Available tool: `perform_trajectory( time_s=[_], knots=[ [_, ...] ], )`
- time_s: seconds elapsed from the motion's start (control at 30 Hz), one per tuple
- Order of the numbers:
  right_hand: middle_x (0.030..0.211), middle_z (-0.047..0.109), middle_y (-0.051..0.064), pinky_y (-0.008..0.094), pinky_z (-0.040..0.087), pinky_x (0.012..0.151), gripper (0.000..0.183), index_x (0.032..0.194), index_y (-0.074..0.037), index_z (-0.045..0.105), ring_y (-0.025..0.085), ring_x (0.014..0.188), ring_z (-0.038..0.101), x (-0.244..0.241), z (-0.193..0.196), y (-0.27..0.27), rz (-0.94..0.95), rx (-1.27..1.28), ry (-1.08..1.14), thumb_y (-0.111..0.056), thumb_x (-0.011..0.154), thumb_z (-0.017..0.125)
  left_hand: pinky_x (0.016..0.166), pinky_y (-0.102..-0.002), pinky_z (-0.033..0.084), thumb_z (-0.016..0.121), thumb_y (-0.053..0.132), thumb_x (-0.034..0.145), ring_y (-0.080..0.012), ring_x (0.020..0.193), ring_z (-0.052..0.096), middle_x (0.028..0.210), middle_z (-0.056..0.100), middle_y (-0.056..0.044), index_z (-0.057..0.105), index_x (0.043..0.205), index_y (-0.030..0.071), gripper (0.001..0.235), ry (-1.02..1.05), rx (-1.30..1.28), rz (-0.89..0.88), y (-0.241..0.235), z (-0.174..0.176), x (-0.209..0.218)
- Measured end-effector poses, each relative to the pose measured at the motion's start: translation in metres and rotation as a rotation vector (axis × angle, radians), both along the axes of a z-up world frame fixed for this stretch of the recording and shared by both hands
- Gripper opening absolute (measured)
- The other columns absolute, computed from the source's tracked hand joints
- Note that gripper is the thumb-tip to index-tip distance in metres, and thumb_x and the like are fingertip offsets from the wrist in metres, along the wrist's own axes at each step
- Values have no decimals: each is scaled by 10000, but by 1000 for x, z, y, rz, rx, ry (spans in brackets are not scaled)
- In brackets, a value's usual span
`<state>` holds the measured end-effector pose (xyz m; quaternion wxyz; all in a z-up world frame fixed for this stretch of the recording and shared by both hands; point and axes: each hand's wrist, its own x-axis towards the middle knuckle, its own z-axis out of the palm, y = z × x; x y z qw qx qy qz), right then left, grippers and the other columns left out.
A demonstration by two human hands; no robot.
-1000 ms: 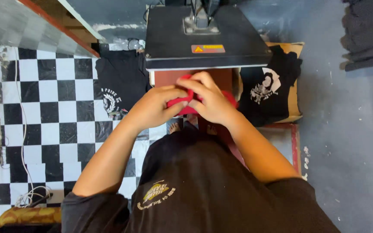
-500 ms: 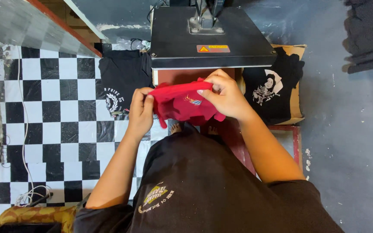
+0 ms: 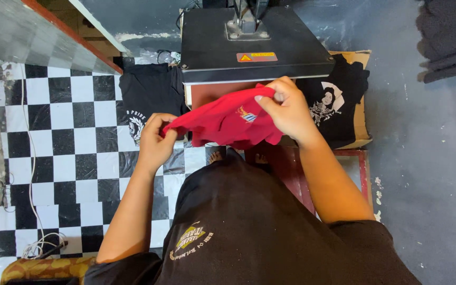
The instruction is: Inspecting, folding, and positioning t-shirts on a heat press machine
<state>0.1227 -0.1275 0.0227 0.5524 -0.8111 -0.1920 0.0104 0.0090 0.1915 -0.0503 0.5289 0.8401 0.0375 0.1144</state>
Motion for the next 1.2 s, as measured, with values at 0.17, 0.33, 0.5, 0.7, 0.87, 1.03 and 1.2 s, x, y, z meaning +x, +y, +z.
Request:
perform_trajectory(
  time_s=[0.17, 0.33, 0.5, 0.7, 0.87, 1.03, 1.2],
  knots=[
    [861, 486, 64, 313, 375, 727, 69, 921, -36, 701, 158, 769, 457, -4, 5, -1, -44, -30, 39, -46, 892, 764, 799, -352, 490, 597, -23, 944, -181, 837, 571, 852, 613, -82, 712, 1126, 46, 227, 87, -213, 65, 3, 16, -7],
    [834, 462, 52, 299, 343, 702, 81, 933, -42, 712, 142, 750, 412, -9, 13, 1, -58, -32, 64, -65, 884, 772, 789, -307, 484, 602, 17, 1039, -127, 819, 537, 815, 617, -55, 720, 1126, 40, 148, 109, -270, 102, 24, 15, -11],
    [934, 579, 113, 310, 414, 663, 149, 952, -51, 705, 185, 691, 508, -11, 12, 8, 219, -29, -40, -19, 834, 791, 1047, -526, 437, 724, 149, 969, -471, 1189, 603, 1214, 655, -249, 665, 1281, 8, 347, -77, 146, -155, 4, 41, 10],
    [965, 617, 104, 306, 441, 581, 141, 925, -36, 703, 186, 580, 505, -23, 35, 31, 318, -13, -66, 16, 813, 771, 793, -429, 536, 776, 105, 917, -346, 853, 673, 876, 672, -92, 741, 1077, 103, 164, -239, 92, -334, -70, 43, 37],
    [1096, 618, 139, 410, 513, 709, 656, 1370, -104, 617, 297, 745, 612, -14, 30, -27, 170, -324, -94, -174, 779, 895, 802, -443, 485, 676, 67, 997, -363, 847, 621, 852, 616, -172, 707, 1031, 42, 53, -105, -11, 4, -22, 49, 33],
    [1123, 636, 194, 479, 516, 840, 570, 1293, -60, 692, 398, 907, 657, -19, 17, -77, 22, -571, -30, -96, 757, 881, 839, -325, 429, 526, 32, 1055, -175, 861, 511, 889, 538, -44, 611, 1095, 50, 95, -58, -188, 153, 25, 61, 20],
    [909, 711, 111, 399, 523, 824, 216, 1028, -52, 760, 237, 795, 670, -25, -4, -87, 57, -287, 204, -20, 823, 819, 861, -374, 440, 516, -27, 1050, -236, 864, 520, 890, 546, -130, 643, 1080, 1, 134, -146, -58, 128, 36, 58, 22]
  ],
)
